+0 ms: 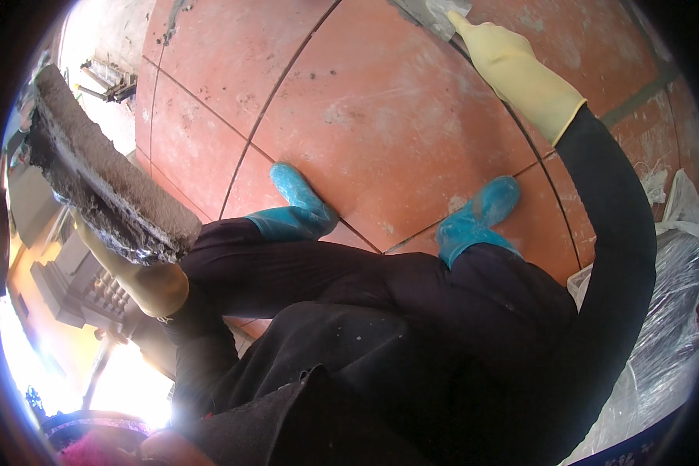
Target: The person applies gray grout into the joints between red floor tiles using a trowel and a smaller hand tool. They repeatedly scoop grout from the trowel and press it into the gaps, smoothing the surface as they work across multiple tile intersections.
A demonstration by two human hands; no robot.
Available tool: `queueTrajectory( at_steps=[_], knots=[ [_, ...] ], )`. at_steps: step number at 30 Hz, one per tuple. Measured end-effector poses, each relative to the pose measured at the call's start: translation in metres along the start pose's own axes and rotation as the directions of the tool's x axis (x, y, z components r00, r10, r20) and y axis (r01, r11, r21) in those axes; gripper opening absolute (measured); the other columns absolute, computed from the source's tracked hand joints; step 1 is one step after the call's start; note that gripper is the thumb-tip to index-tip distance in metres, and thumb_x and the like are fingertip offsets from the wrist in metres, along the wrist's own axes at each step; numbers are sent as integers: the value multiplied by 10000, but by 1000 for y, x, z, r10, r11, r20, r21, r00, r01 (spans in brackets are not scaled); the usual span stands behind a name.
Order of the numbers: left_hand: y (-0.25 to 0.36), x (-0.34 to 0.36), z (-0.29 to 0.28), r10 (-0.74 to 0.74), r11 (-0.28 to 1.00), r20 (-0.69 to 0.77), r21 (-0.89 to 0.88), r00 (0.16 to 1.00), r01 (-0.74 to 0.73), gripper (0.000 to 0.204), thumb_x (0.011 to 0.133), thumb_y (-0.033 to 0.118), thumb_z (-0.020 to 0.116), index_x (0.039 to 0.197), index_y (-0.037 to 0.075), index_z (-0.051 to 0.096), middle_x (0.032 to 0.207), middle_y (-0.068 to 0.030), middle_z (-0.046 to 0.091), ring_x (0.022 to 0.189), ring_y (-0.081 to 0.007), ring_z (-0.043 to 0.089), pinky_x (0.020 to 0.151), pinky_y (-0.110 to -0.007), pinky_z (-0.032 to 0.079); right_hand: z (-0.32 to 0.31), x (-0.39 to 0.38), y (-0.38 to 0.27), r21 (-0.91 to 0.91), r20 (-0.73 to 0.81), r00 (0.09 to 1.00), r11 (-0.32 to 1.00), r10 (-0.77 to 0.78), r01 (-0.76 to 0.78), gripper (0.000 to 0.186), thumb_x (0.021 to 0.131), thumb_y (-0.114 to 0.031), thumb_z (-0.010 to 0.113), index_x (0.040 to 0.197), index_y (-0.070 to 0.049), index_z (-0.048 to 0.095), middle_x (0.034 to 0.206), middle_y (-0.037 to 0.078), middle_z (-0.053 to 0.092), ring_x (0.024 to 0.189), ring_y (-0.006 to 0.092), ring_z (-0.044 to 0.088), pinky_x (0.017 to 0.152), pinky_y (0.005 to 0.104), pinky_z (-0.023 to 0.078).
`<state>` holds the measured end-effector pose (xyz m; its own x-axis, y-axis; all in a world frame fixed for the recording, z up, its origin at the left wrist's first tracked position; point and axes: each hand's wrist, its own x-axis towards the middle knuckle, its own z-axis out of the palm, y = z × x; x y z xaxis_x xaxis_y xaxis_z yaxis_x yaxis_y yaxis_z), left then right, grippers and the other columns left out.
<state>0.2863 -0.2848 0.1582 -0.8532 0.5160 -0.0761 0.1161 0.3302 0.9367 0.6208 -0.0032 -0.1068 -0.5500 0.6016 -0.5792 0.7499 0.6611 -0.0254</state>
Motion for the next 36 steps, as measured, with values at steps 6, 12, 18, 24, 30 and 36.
queueTrajectory(
  at_steps=[6, 12, 18, 24, 30, 36],
  knots=[
    [-3, 13, -12, 49, 999, 124, 15, 991, -51, 439, 1056, 182, 426, 1429, -47, 460, 1285, -173, 617, 1085, -227, 656, 902, -335, 539, 6, -24, 9, -17, 62, 998, 1000, 1, 0, 1102, 686, 141, 708, 1598, -242, 222, 1208, 167, 640, 1068, 340, 670, 836, 453, 573],
    [-7, 14, -8, 96, 978, 114, 176, 989, -115, 448, 1049, 190, 443, 1431, -43, 461, 1302, -171, 609, 1114, -230, 645, 925, -340, 530, 7, -46, 14, 1, 154, 987, 999, 39, -39, 1178, 640, 151, 737, 1608, -248, 197, 1217, 169, 623, 1106, 354, 650, 846, 456, 570],
    [-7, 16, 0, 91, 985, 139, 134, 986, -110, 456, 1044, 211, 458, 1432, -28, 459, 1310, -164, 603, 1126, -229, 639, 933, -343, 528, 14, -61, 21, 28, 129, 991, 999, 21, -24, 939, 819, 92, 598, 1607, -243, 211, 1218, 178, 620, 1071, 359, 659, 845, 458, 564],
    [-5, 13, 1, 84, 989, 157, 108, 984, -102, 465, 1040, 232, 474, 1434, -14, 458, 1318, -157, 598, 1138, -229, 632, 940, -345, 526, 23, -76, 28, 34, 141, 989, 998, 53, -59, 837, 882, 44, 534, 1597, -279, 242, 1198, 185, 628, 1056, 363, 663, 838, 463, 560],
    [-2, 13, 2, 74, 994, 192, 65, 979, -88, 475, 1035, 253, 489, 1436, 1, 457, 1326, -150, 593, 1150, -228, 625, 948, -348, 523, 47, -92, 47, 18, 41, 999, 1000, 10, -10, 699, 992, -110, 457, 1581, -398, 215, 1087, 232, 649, 926, 436, 680, 796, 523, 559],
    [0, 12, -3, 40, 999, 225, -35, 973, -33, 485, 1030, 274, 504, 1438, 15, 456, 1334, -143, 587, 1162, -228, 619, 955, -351, 521, 61, -96, 76, 93, -154, 985, 994, 77, -64, 692, 977, -257, 578, 1567, -397, 245, 1068, 154, 645, 898, 417, 678, 749, 514, 563]
  ],
)
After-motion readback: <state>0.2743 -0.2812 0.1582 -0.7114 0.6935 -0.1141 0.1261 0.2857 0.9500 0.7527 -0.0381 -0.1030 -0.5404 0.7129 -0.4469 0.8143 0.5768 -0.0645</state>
